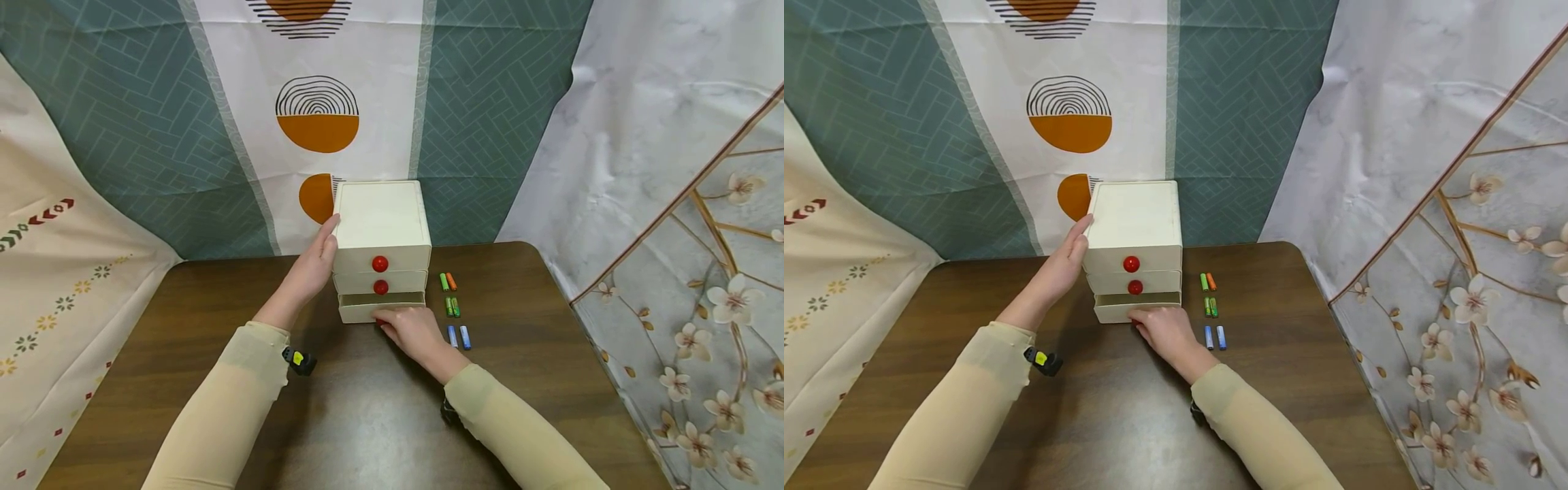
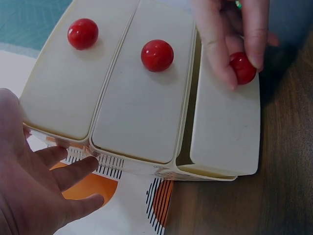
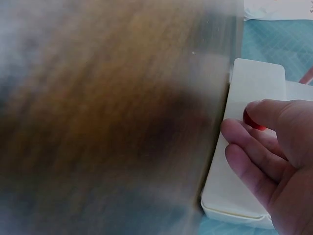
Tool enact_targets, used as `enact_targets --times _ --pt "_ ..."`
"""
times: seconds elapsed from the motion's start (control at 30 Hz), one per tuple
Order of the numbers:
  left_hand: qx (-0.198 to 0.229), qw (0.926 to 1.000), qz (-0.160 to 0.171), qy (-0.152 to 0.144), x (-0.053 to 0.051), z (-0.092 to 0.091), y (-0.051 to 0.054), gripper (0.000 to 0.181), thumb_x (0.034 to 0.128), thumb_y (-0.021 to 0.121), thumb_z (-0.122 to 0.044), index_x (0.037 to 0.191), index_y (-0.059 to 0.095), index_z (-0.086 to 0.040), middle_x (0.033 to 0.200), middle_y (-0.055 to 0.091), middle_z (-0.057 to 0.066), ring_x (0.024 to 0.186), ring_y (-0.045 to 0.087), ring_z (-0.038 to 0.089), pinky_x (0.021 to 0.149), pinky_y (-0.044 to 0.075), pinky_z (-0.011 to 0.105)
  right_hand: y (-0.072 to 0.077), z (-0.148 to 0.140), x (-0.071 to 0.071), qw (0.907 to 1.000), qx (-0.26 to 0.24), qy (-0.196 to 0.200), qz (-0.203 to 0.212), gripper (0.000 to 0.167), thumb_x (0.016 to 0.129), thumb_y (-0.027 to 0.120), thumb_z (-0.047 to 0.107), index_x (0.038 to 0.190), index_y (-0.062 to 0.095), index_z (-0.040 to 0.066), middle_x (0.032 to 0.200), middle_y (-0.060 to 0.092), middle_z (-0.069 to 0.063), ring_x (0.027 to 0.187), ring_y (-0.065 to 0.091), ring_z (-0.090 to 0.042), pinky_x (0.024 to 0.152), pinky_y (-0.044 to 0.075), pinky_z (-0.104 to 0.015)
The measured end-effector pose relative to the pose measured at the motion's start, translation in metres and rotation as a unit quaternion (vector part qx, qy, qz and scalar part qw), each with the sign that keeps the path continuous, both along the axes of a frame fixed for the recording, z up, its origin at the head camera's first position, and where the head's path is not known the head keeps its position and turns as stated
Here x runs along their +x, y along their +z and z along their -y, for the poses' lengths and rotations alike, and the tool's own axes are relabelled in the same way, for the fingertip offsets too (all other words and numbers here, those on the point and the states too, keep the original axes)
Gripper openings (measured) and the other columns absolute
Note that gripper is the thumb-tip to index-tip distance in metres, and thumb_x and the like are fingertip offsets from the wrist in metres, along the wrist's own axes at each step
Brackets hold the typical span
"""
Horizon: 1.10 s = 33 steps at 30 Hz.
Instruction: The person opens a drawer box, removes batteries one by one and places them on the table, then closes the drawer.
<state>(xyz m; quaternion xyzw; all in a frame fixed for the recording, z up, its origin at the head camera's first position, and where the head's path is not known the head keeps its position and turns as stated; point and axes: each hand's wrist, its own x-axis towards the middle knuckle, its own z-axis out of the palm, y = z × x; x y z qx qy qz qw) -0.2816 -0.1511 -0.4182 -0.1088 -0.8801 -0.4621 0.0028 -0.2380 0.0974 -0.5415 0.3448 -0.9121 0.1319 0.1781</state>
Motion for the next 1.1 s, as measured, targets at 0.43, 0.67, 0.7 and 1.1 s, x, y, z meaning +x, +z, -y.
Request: enact_targets --times 0.43,0.67,0.7,1.1 --pt "-0.002 1.0 0.0 0.005 0.0 0.001 0.0 0.063 0.1177 0.022 -0.052 0.179 0.015 -0.037 0.183 0.019 0.002 0.167 0.024 0.03 0.135 0.018 0.054 0.004 0.006 -0.012 0.9993 -0.001 -0.03 -0.021 0.027 0.101 0.083 0.019 0.127 0.084 0.027 0.104 0.085 0.003 0.082 0.08 -0.021 0.059 0.061 -0.044" --pt "-0.004 1.0 0.001 0.004 0.0 0.001 0.0 0.063 0.1179 0.022 -0.053 0.179 0.014 -0.039 0.184 0.018 0.001 0.166 0.024 0.03 0.135 0.018 0.054 0.004 0.01 -0.014 0.9988 -0.005 -0.04 -0.027 0.025 0.101 0.083 0.022 0.125 0.085 0.028 0.1 0.084 0.001 0.083 0.08 -0.024 0.061 0.061 -0.045" --pt "-0.004 1.0 0.002 0.005 0.0 0.001 0.0 0.063 0.1178 0.022 -0.053 0.179 0.014 -0.039 0.184 0.018 0.001 0.166 0.025 0.03 0.135 0.018 0.055 0.004 0.01 -0.014 0.9988 -0.008 -0.041 -0.027 0.025 0.101 0.083 0.022 0.125 0.085 0.028 0.1 0.084 0.001 0.083 0.08 -0.024 0.061 0.061 -0.045" --pt "-0.029 0.9994 0.005 0.016 0.002 0.0 0.004 0.064 0.117 0.02 -0.055 0.179 0.014 -0.04 0.183 0.022 0.003 0.162 0.034 0.035 0.132 0.024 0.058 0.002 0.012 -0.013 0.9975 -0.003 -0.067 -0.025 0.024 0.102 0.081 0.023 0.126 0.085 0.028 0.095 0.083 0.001 0.078 0.078 -0.023 0.057 0.06 -0.043"
